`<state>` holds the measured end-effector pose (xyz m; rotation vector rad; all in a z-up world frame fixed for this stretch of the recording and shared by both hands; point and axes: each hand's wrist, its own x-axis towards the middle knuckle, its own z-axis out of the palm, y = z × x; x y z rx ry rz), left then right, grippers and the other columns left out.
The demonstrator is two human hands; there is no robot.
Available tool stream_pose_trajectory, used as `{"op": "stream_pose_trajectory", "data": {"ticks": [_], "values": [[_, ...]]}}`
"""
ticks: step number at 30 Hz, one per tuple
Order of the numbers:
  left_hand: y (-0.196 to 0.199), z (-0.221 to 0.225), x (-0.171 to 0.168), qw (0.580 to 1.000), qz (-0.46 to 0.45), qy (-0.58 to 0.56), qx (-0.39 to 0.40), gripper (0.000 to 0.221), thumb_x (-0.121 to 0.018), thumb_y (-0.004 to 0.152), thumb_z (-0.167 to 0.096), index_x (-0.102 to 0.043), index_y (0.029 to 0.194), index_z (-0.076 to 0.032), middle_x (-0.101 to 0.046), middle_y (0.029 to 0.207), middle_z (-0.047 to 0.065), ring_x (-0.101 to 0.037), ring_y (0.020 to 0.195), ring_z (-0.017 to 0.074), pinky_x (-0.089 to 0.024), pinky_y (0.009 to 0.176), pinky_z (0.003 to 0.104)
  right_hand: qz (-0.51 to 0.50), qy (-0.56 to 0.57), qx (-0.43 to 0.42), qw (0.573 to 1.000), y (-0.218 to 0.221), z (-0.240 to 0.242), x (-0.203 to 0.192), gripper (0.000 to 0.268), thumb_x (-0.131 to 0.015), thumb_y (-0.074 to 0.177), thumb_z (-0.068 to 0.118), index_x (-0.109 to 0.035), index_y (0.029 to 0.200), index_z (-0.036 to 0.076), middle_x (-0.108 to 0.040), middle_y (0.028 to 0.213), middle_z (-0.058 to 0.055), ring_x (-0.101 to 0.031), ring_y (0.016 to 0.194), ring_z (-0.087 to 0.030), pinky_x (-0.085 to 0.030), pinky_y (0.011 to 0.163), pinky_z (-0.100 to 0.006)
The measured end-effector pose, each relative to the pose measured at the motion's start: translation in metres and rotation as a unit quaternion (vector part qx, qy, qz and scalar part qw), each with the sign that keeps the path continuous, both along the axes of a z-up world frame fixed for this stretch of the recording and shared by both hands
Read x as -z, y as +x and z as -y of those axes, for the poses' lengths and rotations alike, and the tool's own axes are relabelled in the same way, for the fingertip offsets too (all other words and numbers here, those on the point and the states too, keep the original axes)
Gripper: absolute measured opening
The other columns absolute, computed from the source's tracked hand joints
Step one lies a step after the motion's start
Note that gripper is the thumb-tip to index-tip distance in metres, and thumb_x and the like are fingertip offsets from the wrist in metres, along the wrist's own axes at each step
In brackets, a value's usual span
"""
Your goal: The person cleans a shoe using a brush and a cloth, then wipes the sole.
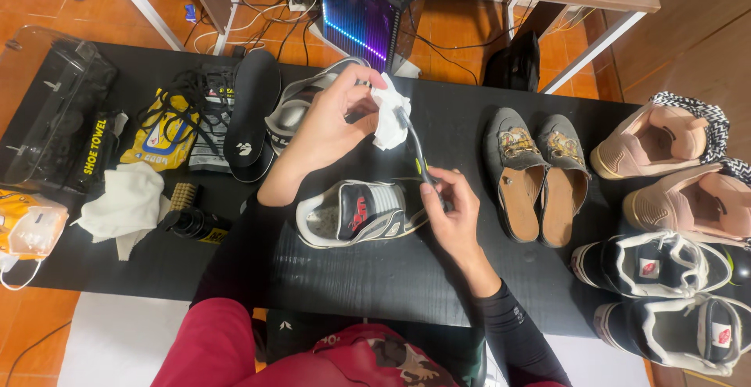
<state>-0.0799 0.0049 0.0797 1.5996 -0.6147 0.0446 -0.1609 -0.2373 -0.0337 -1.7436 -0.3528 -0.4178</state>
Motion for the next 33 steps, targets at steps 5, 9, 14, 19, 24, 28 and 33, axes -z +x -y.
{"op": "stream_pose_trajectory", "data": {"ticks": [5,9,14,19,24,28,33], "values": [[0.001,-0.001,0.004,1.000,-0.022,-0.017,0.008,0.038,-0.071,0.096,0.005,-0.049,0.126,-0.005,-0.071,0.110,0.004,-0.069,0.102,0.0096,-0.055,0.089,0.025,-0.010,0.007,-0.001,1.000,-0.002,0.000,0.004,0.025,-0.068,0.099,0.002,-0.063,0.123,0.000,-0.054,0.093,0.001,-0.055,0.081,-0.004,-0.048,0.072,-0.019],[0.002,-0.003,0.004,0.999,-0.026,-0.023,0.013,0.041,-0.068,0.094,0.009,-0.049,0.128,-0.005,-0.069,0.109,0.003,-0.065,0.102,0.0093,-0.053,0.090,0.025,-0.016,0.014,0.000,1.000,-0.002,0.002,0.005,0.024,-0.066,0.101,0.005,-0.062,0.125,0.000,-0.056,0.090,0.001,-0.054,0.080,-0.005,-0.046,0.073,-0.020],[0.003,-0.001,0.006,0.999,-0.019,-0.035,0.029,0.044,-0.072,0.093,0.011,-0.049,0.126,-0.005,-0.070,0.106,0.002,-0.067,0.102,0.0084,-0.053,0.090,0.024,-0.025,0.031,0.001,0.999,-0.001,0.003,0.008,0.023,-0.062,0.105,0.009,-0.060,0.126,0.000,-0.060,0.092,0.001,-0.059,0.083,-0.006,-0.048,0.075,-0.021],[0.001,0.000,0.008,1.000,-0.013,0.002,0.009,0.043,-0.070,0.092,0.012,-0.052,0.127,-0.005,-0.068,0.099,0.001,-0.065,0.095,0.0075,-0.052,0.086,0.023,-0.028,0.035,-0.008,0.999,-0.002,0.003,0.006,0.023,-0.061,0.106,0.010,-0.060,0.126,0.000,-0.060,0.093,0.000,-0.060,0.084,-0.006,-0.048,0.075,-0.021],[0.001,0.003,0.010,1.000,-0.027,0.005,0.005,0.043,-0.073,0.094,0.011,-0.052,0.128,-0.004,-0.055,0.087,0.002,-0.051,0.082,0.0079,-0.046,0.078,0.024,0.005,-0.001,0.007,1.000,-0.003,0.002,0.002,0.024,-0.066,0.103,0.006,-0.062,0.126,0.000,-0.056,0.092,0.001,-0.052,0.082,-0.006,-0.043,0.074,-0.022],[0.002,0.003,0.010,1.000,-0.004,-0.014,0.026,0.041,-0.071,0.096,0.007,-0.048,0.128,-0.004,-0.072,0.103,0.002,-0.068,0.096,0.0083,-0.054,0.091,0.025,-0.028,0.012,0.013,0.999,-0.003,0.000,0.000,0.026,-0.069,0.100,0.004,-0.063,0.125,0.001,-0.051,0.093,0.002,-0.049,0.078,-0.004,-0.039,0.068,-0.019],[0.000,0.003,0.007,0.999,-0.023,-0.027,0.038,0.044,-0.075,0.097,0.004,-0.048,0.130,-0.005,-0.070,0.101,0.002,-0.065,0.096,0.0091,-0.054,0.090,0.026,-0.013,-0.008,0.002,1.000,-0.002,-0.002,-0.004,0.026,-0.070,0.099,0.004,-0.065,0.124,0.001,-0.051,0.095,0.001,-0.051,0.081,-0.004,-0.043,0.068,-0.019]]}}
